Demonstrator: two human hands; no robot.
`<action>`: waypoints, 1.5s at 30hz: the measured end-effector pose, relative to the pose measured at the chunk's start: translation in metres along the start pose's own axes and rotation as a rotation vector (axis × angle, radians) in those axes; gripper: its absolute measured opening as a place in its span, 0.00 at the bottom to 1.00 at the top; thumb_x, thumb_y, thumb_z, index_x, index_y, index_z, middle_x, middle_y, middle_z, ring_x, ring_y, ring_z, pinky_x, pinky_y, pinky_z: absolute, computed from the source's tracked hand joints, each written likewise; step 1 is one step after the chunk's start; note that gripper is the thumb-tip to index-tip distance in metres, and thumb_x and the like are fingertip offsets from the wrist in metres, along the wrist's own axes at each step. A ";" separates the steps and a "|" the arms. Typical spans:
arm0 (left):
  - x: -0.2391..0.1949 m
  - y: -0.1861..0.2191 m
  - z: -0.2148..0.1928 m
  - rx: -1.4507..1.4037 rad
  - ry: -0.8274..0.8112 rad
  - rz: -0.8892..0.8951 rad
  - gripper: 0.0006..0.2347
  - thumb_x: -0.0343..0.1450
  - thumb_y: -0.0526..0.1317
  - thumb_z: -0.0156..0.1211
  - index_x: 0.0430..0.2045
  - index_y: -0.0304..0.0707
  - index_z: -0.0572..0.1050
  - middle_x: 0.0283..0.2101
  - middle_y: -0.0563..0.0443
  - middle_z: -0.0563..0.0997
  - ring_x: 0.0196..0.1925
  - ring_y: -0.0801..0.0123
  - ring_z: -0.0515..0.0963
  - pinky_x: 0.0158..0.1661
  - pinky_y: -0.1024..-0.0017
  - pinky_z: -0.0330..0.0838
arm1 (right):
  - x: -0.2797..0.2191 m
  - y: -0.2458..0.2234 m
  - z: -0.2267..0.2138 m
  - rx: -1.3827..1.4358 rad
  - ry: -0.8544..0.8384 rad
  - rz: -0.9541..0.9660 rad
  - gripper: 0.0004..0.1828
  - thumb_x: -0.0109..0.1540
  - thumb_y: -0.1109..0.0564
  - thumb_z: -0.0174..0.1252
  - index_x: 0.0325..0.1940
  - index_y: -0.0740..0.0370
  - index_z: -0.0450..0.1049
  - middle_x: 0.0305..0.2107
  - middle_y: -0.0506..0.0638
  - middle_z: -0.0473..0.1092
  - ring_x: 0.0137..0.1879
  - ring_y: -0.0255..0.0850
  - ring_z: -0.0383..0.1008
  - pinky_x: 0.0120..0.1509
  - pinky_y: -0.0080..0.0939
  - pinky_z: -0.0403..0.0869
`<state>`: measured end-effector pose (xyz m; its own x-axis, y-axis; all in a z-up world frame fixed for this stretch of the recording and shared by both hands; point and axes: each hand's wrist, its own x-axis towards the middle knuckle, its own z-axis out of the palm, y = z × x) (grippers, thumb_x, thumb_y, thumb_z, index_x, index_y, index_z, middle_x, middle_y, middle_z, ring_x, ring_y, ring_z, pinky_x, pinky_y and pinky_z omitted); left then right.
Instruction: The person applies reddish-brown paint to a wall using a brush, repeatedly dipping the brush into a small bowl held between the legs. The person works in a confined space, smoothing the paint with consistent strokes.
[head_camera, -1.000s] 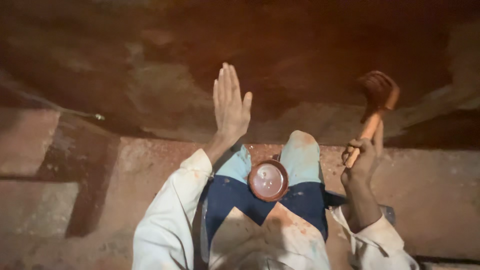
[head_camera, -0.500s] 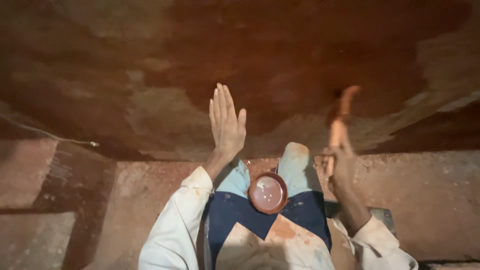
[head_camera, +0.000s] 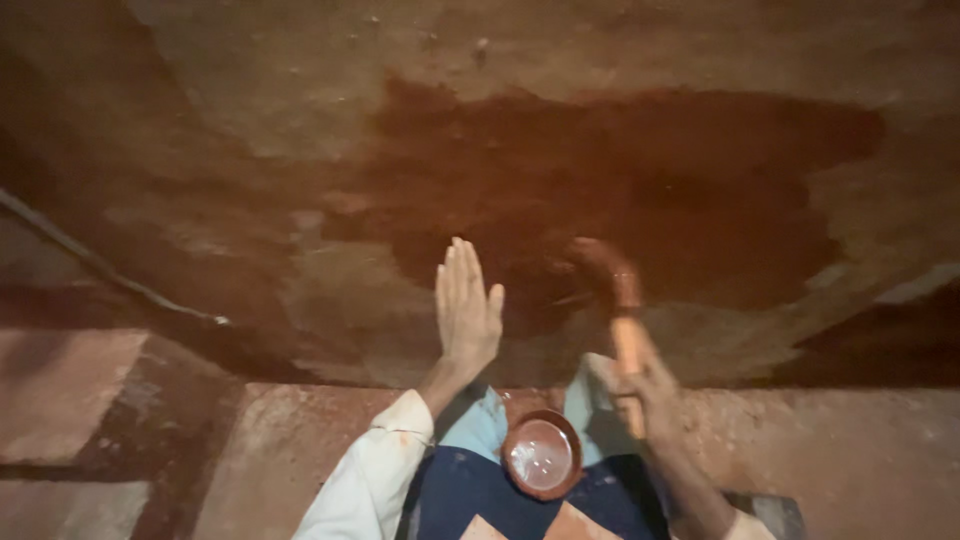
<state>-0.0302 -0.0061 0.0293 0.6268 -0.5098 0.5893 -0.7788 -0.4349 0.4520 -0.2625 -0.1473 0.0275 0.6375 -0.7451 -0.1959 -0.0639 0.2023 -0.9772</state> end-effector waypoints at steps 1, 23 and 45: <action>0.002 -0.001 0.000 0.000 0.009 0.003 0.31 0.77 0.45 0.45 0.73 0.23 0.44 0.77 0.31 0.48 0.79 0.47 0.47 0.74 0.54 0.39 | 0.002 -0.006 -0.007 0.046 0.092 -0.012 0.46 0.53 0.67 0.48 0.77 0.51 0.61 0.21 0.51 0.65 0.19 0.35 0.63 0.20 0.32 0.64; 0.002 0.000 -0.001 -0.022 0.007 0.007 0.31 0.78 0.45 0.45 0.73 0.24 0.45 0.78 0.31 0.47 0.80 0.46 0.47 0.75 0.53 0.39 | -0.013 -0.008 0.031 0.031 -0.200 -0.086 0.50 0.48 0.68 0.50 0.77 0.54 0.57 0.35 0.45 0.73 0.26 0.32 0.69 0.26 0.29 0.70; 0.000 -0.004 -0.003 -0.059 0.020 0.044 0.31 0.80 0.47 0.43 0.75 0.25 0.44 0.79 0.32 0.47 0.82 0.47 0.46 0.77 0.54 0.38 | -0.008 0.023 0.021 -0.056 -0.154 -0.075 0.49 0.52 0.68 0.51 0.80 0.54 0.57 0.29 0.49 0.67 0.27 0.33 0.66 0.29 0.31 0.69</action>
<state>-0.0268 -0.0024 0.0295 0.5916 -0.5124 0.6224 -0.8062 -0.3674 0.4638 -0.2529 -0.1236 0.0084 0.7516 -0.6500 -0.1122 -0.0523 0.1109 -0.9925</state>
